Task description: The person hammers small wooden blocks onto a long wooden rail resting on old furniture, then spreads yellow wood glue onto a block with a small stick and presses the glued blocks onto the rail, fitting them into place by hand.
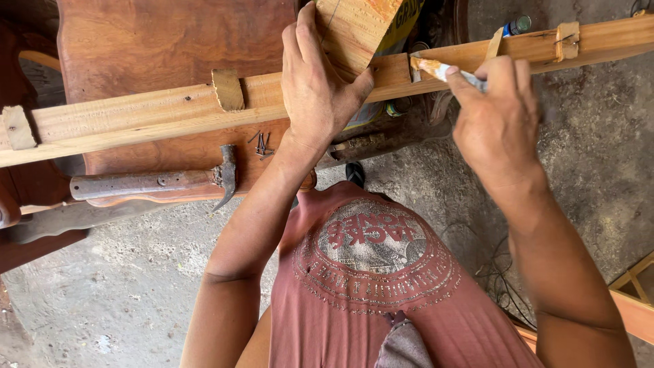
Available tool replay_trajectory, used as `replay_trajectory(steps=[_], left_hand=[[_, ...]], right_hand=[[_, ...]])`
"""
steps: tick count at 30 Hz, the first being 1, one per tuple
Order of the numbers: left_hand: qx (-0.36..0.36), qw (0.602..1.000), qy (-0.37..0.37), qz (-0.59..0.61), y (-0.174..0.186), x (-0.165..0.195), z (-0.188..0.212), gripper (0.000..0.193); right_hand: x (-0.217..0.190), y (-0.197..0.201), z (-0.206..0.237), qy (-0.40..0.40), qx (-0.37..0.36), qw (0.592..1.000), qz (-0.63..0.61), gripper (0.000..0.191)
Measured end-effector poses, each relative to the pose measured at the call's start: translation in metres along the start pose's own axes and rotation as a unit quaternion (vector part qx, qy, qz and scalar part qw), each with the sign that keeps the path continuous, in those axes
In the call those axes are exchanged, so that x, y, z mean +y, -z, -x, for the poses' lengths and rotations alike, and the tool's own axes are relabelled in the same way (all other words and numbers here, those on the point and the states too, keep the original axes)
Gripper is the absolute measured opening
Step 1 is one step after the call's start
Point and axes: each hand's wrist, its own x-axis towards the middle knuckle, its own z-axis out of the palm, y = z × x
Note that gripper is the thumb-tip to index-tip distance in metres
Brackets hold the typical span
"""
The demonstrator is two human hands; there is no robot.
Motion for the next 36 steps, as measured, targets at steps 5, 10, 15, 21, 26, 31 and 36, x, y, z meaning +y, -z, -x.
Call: replay_trajectory(steps=[5, 10, 15, 21, 26, 31, 36], left_hand=[[-0.002, 1.0, 0.018, -0.013, -0.004, 0.001, -0.002, 0.105], [0.001, 1.0, 0.003, -0.005, -0.004, -0.001, -0.002, 0.104], [-0.003, 1.0, 0.01, -0.003, -0.004, -0.003, -0.002, 0.103], [0.0, 1.0, 0.011, -0.009, -0.003, -0.004, -0.003, 0.104], [0.001, 1.0, 0.012, -0.008, -0.005, -0.005, -0.004, 0.105], [0.008, 1.0, 0.012, -0.02, -0.006, -0.007, -0.002, 0.108], [-0.005, 1.0, 0.015, -0.019, -0.007, -0.01, -0.003, 0.108]], right_hand=[[0.004, 0.02, -0.006, 0.038, 0.001, 0.999, 0.039, 0.021], [-0.001, 0.02, -0.021, 0.081, 0.013, 0.996, 0.018, 0.02], [0.007, 0.023, -0.031, 0.097, 0.001, 0.994, 0.039, 0.023], [0.005, 0.031, -0.034, 0.1, -0.001, 0.993, 0.058, 0.024], [-0.006, 0.022, -0.037, 0.095, -0.004, 0.994, 0.052, 0.027], [-0.004, 0.026, -0.02, 0.075, -0.046, 0.996, 0.035, 0.029], [0.001, 0.016, -0.027, 0.069, -0.013, 0.997, 0.037, 0.025]])
